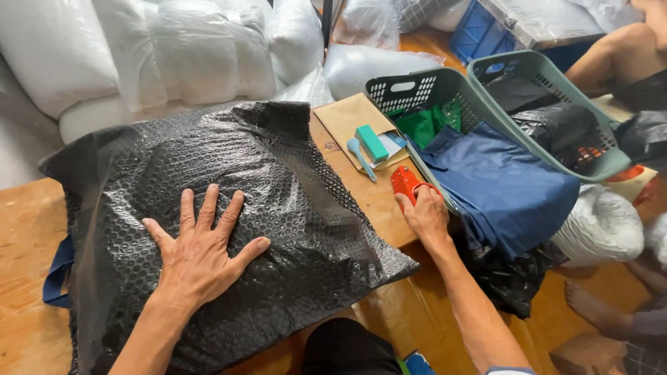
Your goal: The person seals a black bubble mailer by applying clear tape to the top and side seams using a handheld tape dispenser. They smooth the tape with their fingers and fold the edges to secure the package.
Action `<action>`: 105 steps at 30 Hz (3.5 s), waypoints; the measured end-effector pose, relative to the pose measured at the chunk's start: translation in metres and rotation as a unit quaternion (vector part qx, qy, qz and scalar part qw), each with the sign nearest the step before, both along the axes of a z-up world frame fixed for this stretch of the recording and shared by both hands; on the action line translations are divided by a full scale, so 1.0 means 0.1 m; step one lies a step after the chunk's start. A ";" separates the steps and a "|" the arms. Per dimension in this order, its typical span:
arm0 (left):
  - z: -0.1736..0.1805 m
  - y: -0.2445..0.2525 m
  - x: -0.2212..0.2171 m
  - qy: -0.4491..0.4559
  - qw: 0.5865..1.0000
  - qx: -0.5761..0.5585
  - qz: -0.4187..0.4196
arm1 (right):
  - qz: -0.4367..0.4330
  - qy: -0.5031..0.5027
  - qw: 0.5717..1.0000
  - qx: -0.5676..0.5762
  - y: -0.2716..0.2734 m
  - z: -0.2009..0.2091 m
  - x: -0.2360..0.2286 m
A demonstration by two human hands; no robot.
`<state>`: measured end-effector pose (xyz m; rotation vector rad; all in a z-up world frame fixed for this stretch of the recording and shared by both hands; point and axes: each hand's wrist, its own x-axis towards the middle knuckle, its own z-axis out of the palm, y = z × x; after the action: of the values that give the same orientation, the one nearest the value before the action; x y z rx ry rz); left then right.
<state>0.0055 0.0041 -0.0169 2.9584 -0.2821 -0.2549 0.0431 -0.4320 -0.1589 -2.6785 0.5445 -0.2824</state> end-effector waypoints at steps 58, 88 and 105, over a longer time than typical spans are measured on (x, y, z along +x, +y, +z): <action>0.49 -0.33 -0.85 0.145 0.594 -0.751 0.248 | 0.246 0.111 0.762 0.588 2.14 1.33 -1.86; 0.61 -0.30 -0.90 0.196 0.583 -0.750 0.244 | 0.228 0.074 0.738 0.631 2.11 1.19 -2.03; 0.39 -0.21 -0.87 0.195 0.496 -0.838 0.114 | 0.259 0.130 0.836 0.466 2.06 1.23 -2.03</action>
<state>-0.0816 -0.0166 0.0224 0.8673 0.0202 -0.3043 -0.1595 -0.2260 -0.0358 -1.7812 -0.0287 0.4172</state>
